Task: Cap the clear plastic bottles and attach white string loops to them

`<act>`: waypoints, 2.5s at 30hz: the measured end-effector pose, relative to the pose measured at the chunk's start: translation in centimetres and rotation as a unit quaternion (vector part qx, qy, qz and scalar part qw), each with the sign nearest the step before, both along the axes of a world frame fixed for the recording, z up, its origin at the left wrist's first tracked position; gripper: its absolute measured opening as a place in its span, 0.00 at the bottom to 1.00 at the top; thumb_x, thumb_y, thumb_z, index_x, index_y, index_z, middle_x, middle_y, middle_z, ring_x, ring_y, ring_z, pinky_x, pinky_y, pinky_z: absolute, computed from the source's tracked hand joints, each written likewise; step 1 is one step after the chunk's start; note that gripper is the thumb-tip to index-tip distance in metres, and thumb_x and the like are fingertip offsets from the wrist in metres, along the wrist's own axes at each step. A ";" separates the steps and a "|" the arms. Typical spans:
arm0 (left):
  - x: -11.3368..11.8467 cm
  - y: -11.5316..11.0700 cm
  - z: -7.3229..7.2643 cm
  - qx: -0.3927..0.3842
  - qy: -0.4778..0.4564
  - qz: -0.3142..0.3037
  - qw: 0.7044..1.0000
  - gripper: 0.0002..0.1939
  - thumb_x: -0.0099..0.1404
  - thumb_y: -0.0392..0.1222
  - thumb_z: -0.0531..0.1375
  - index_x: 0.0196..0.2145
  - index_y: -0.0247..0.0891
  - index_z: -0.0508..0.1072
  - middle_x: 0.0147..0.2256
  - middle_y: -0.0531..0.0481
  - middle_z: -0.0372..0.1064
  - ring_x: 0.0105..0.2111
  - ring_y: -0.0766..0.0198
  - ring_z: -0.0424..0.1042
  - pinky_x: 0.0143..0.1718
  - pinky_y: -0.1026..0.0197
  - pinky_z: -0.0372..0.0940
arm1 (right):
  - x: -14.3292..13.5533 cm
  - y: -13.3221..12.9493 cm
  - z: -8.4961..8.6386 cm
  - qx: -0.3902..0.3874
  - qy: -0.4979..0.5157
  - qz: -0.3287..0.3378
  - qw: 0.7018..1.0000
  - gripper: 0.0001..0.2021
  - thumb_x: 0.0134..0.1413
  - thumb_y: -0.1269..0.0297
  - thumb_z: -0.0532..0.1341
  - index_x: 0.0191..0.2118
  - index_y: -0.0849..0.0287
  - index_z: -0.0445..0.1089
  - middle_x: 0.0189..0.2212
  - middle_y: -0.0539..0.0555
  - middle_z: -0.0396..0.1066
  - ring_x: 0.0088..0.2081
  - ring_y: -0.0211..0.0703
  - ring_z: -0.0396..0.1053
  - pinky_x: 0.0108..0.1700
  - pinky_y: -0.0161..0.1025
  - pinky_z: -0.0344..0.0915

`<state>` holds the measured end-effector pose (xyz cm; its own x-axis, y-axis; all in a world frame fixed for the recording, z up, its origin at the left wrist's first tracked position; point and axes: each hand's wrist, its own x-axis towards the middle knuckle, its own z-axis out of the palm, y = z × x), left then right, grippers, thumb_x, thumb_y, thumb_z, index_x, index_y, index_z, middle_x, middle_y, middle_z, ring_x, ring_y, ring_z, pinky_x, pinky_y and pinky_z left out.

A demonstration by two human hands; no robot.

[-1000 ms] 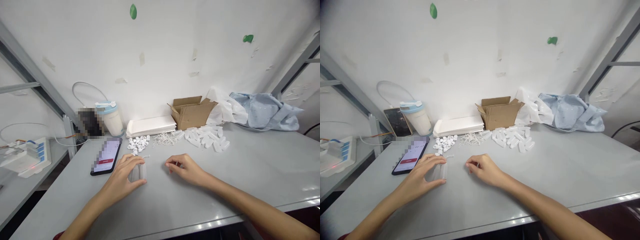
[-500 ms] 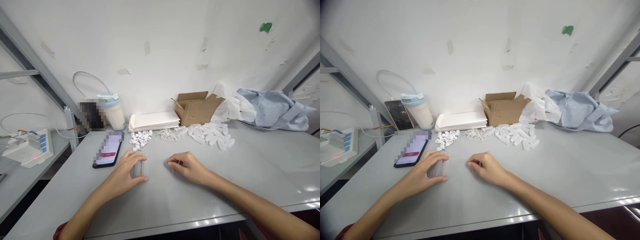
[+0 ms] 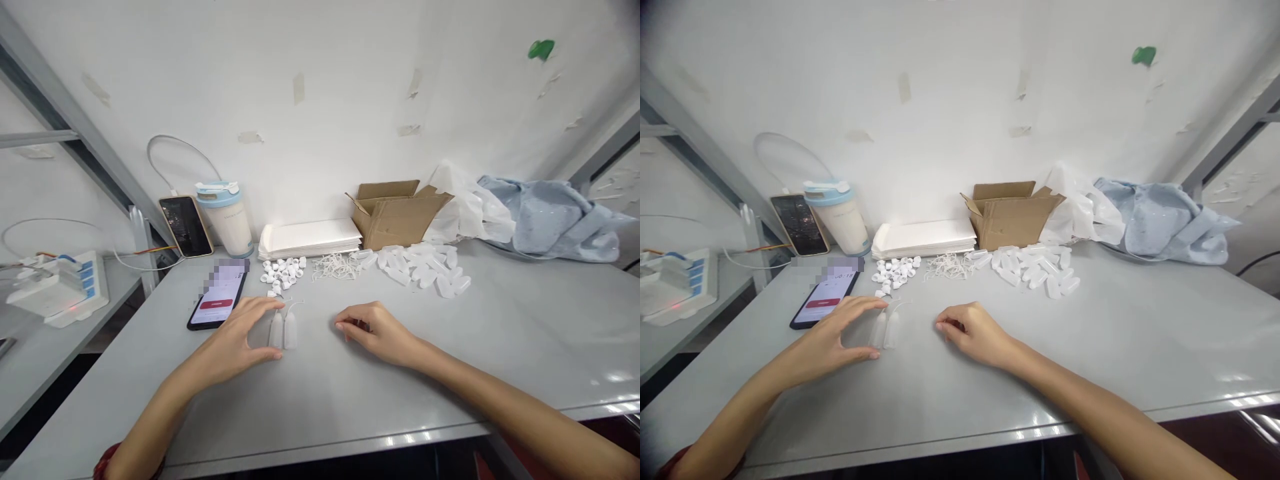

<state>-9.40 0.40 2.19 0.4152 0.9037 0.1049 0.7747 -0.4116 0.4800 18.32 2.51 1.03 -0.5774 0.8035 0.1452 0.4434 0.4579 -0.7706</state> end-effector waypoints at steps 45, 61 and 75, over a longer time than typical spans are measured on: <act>2.2 0.8 0.3 -0.003 -0.024 -0.036 0.999 0.25 0.59 0.51 0.60 0.53 0.45 0.63 0.52 0.46 0.63 0.55 0.52 0.57 0.55 0.49 0.57 | 0.0 0.3 -0.6 0.037 -0.015 0.026 0.999 0.10 0.56 0.71 0.54 0.31 0.62 0.72 0.24 0.51 0.71 0.25 0.34 0.64 0.31 0.31 0.59; 8.7 11.7 0.2 0.154 0.063 -0.046 0.985 0.08 0.60 0.34 0.54 0.33 0.35 0.73 0.35 0.44 0.72 0.41 0.53 0.64 0.43 0.53 0.61 | 3.1 4.5 -1.3 0.229 -0.109 -0.075 0.964 0.10 0.59 0.70 0.52 0.36 0.63 0.71 0.29 0.56 0.72 0.30 0.40 0.67 0.34 0.36 0.62; 10.8 12.7 0.6 0.134 0.077 0.003 0.988 0.08 0.57 0.37 0.54 0.26 0.37 0.72 0.27 0.47 0.72 0.37 0.53 0.65 0.37 0.55 0.61 | 4.9 7.7 -2.4 0.323 -0.364 -0.104 0.867 0.22 0.56 0.81 0.47 0.56 0.66 0.59 0.57 0.65 0.60 0.56 0.56 0.54 0.48 0.49 0.54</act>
<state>1.42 13.06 2.78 0.4388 0.8547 0.2774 0.8332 -0.5026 0.2307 23.22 10.24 -1.40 -0.5569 0.7880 0.2624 0.8298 0.5413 0.1357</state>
